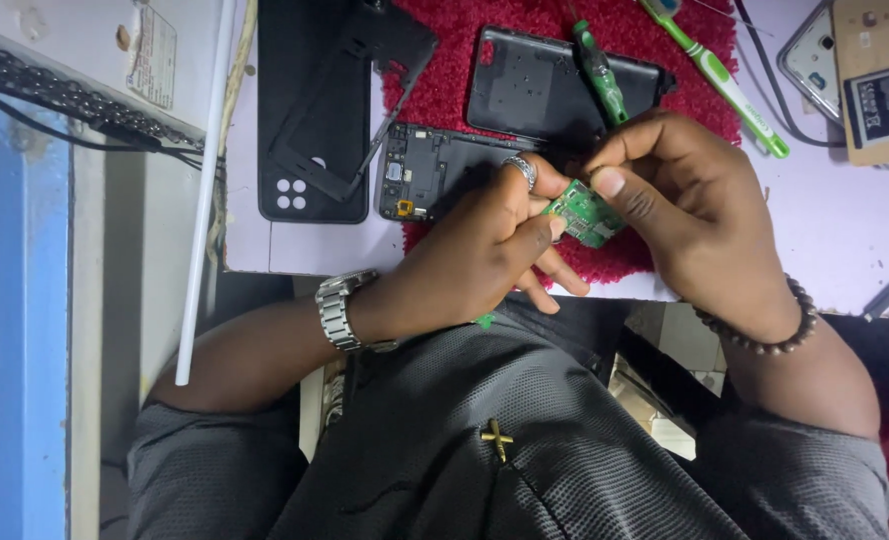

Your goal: Cleaning a mobile phone motherboard using a toothbrush, cleaning solution, and a fine scraping tool.

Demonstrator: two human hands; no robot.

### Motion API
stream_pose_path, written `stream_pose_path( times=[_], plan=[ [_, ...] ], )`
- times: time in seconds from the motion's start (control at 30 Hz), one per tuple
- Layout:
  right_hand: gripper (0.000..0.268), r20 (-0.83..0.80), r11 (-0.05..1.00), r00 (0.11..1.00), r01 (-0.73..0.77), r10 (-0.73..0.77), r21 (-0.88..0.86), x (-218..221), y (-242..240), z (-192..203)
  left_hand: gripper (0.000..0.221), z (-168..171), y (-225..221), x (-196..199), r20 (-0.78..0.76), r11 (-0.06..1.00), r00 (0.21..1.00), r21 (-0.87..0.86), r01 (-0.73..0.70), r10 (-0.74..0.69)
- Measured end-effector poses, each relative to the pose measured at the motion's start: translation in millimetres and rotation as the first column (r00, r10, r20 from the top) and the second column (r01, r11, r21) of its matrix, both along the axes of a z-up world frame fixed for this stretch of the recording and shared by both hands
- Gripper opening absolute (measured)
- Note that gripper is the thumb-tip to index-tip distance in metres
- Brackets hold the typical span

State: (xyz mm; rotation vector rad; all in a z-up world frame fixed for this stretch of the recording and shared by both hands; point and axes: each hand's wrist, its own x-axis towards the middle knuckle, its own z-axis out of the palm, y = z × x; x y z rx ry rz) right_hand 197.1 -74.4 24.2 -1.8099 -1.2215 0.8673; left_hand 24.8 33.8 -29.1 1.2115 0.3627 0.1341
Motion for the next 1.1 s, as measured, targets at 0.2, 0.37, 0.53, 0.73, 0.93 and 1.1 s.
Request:
stream_pose_path(
  times=[0.2, 0.37, 0.53, 0.73, 0.93, 1.1],
  plan=[
    [0.008, 0.511, 0.914, 0.849, -0.306, 0.136, 0.265, 1, 2, -9, 0.021, 3, 0, 0, -0.07, 0.999, 0.997, -0.034, -0.033, 0.03],
    [0.016, 0.365, 0.936, 0.916, -0.263, 0.167, 0.234, 9, 6, -8, 0.023, 7, -3, -2, -0.015, 0.995, 0.997, 0.072, -0.071, 0.072],
    [0.038, 0.391, 0.924, 0.909, -0.263, 0.142, 0.276, 8, 7, -7, 0.026, 7, 1, -1, 0.029, 1.0, 0.999, 0.0, -0.031, 0.031],
    [0.043, 0.47, 0.911, 0.876, -0.279, 0.112, 0.303, 7, 3, -12, 0.039, 5, -2, -1, 0.018, 0.999, 0.999, -0.028, -0.033, 0.034],
    [0.035, 0.476, 0.887, 0.87, -0.315, 0.127, 0.339, 8, 6, -12, 0.044, 6, 1, 0, 0.011, 0.999, 1.0, -0.041, -0.019, 0.02],
    [0.039, 0.405, 0.895, 0.896, -0.323, 0.183, 0.308, 5, 6, -5, 0.045, 6, -1, -1, 0.004, 0.999, 1.0, -0.04, -0.023, 0.023]
  ],
)
